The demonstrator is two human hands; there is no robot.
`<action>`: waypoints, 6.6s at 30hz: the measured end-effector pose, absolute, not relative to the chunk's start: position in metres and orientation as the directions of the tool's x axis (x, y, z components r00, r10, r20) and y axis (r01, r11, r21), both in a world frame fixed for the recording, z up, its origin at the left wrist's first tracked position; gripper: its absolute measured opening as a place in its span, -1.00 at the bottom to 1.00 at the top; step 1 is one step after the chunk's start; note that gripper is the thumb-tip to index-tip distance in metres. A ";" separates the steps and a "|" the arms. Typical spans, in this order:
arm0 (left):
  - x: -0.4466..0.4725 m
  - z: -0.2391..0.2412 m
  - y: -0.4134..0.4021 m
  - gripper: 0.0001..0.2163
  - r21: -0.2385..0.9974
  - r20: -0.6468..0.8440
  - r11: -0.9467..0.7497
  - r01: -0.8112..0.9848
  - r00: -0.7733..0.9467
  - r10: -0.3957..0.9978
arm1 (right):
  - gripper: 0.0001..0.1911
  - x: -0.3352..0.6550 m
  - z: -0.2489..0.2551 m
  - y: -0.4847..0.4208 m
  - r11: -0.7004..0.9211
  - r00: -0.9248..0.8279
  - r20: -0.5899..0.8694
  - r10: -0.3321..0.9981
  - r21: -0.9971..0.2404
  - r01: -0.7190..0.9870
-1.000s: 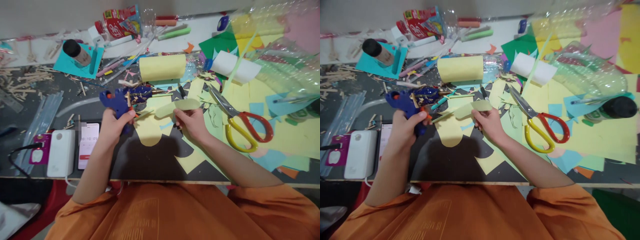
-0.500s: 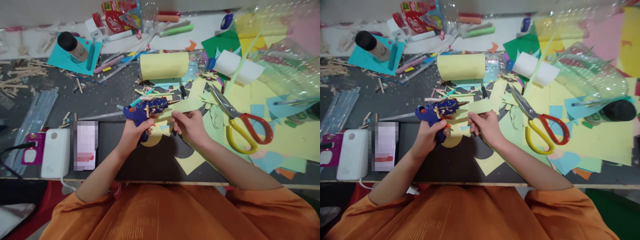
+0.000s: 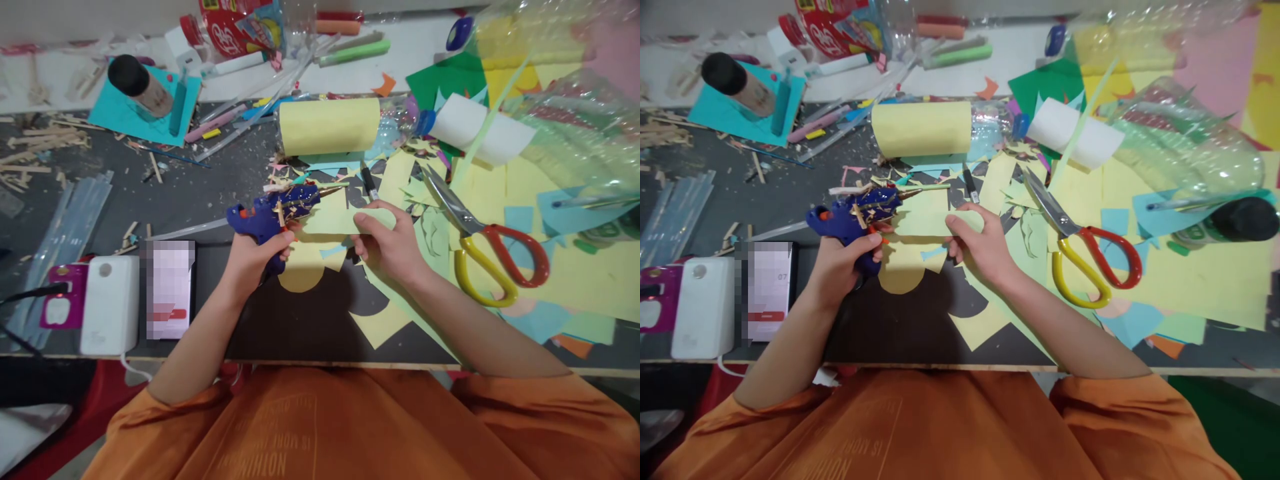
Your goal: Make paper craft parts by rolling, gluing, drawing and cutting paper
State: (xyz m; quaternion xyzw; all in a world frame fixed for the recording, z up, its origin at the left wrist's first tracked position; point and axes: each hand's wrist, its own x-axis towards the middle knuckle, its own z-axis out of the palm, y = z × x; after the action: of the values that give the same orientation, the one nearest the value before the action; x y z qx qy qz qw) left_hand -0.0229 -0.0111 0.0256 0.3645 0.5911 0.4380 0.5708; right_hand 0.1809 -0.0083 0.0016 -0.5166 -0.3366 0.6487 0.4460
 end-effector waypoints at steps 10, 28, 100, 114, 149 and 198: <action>-0.043 0.036 -0.005 -0.79 0.939 -0.317 0.312 0.144 0.013 0.948 | -0.81 0.180 0.009 -0.005 -0.268 0.111 -0.267 0.957 -0.963 -0.007; -0.038 0.034 -0.004 -0.79 0.786 -0.375 0.354 0.506 -0.065 0.925 | -0.77 0.184 0.001 -0.002 -0.339 0.003 -0.341 0.940 -0.936 -0.095; -0.029 0.019 -0.012 -0.93 0.828 -0.170 0.212 0.520 -0.129 0.977 | -0.69 0.186 -0.001 -0.004 -0.285 -0.105 -0.282 0.954 -0.958 -0.017; -0.034 0.025 -0.007 -0.81 0.883 -0.266 0.309 0.355 -0.164 0.950 | -0.66 0.187 0.000 -0.004 -0.331 -0.071 -0.328 0.942 -0.943 -0.037; -0.020 0.032 0.063 -0.87 0.278 -0.073 -0.415 0.866 0.450 0.890 | -0.81 0.189 0.006 -0.002 -0.398 0.028 -0.398 0.917 -0.917 -0.019; 0.000 0.034 -0.030 -0.82 0.902 0.135 -0.170 0.397 0.115 0.984 | -0.82 0.183 0.003 -0.004 -0.290 0.052 -0.288 0.956 -0.956 0.038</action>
State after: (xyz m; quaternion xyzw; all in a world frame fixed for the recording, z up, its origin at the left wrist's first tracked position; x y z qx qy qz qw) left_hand 0.0003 -0.0299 0.0343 0.6509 0.5306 0.4015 0.3656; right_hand 0.1830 -0.0042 0.0027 -0.5902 -0.4212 0.5445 0.4216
